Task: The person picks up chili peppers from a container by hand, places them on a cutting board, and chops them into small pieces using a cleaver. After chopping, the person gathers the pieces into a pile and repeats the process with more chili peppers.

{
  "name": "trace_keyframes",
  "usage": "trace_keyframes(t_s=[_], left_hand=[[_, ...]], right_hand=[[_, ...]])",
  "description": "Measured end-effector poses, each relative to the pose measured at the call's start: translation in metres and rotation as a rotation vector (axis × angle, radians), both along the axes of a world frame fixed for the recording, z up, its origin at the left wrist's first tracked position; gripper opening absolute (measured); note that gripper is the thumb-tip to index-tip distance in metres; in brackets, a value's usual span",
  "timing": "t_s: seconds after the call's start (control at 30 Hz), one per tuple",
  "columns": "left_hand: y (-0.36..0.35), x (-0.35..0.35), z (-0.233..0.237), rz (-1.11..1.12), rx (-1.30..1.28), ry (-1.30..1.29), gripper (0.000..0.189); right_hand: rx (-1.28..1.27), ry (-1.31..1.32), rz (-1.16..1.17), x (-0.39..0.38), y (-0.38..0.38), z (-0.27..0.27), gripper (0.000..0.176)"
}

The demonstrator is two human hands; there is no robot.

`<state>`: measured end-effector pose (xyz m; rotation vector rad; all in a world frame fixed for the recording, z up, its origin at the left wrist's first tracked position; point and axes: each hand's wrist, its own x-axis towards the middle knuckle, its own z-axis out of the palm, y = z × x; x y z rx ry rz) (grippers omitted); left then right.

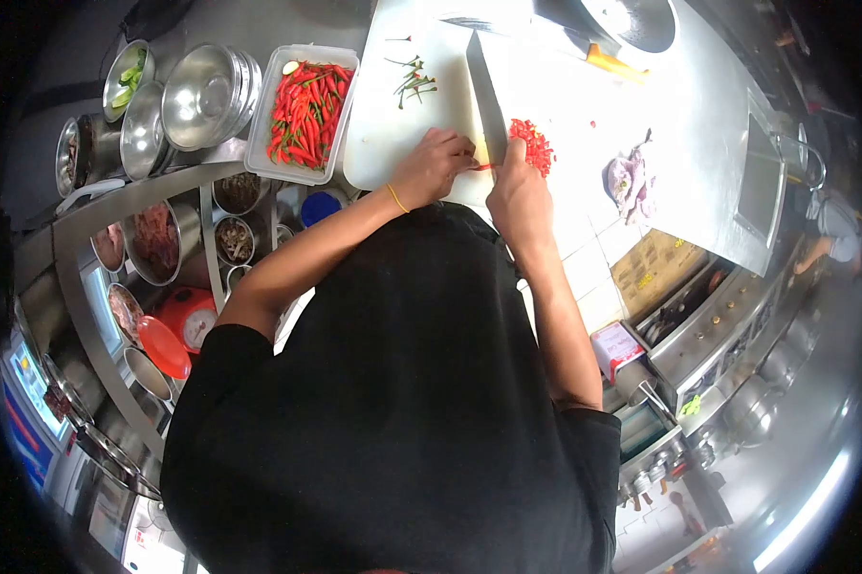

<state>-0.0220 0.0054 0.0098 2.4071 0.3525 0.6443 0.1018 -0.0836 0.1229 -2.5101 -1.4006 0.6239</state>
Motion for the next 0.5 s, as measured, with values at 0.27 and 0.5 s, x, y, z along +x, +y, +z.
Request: trace_keyframes(t_s=[0.27, 0.5], left_hand=[[0.001, 0.002, -0.001, 0.000, -0.002, -0.009, 0.017], [0.002, 0.002, 0.005, -0.022, -0.106, -0.072, 0.019]], right_hand=[[0.018, -0.010, -0.001, -0.001, 0.008, -0.009, 0.024], [0.107, -0.019, -0.041, 0.004, 0.012, -0.023, 0.025]])
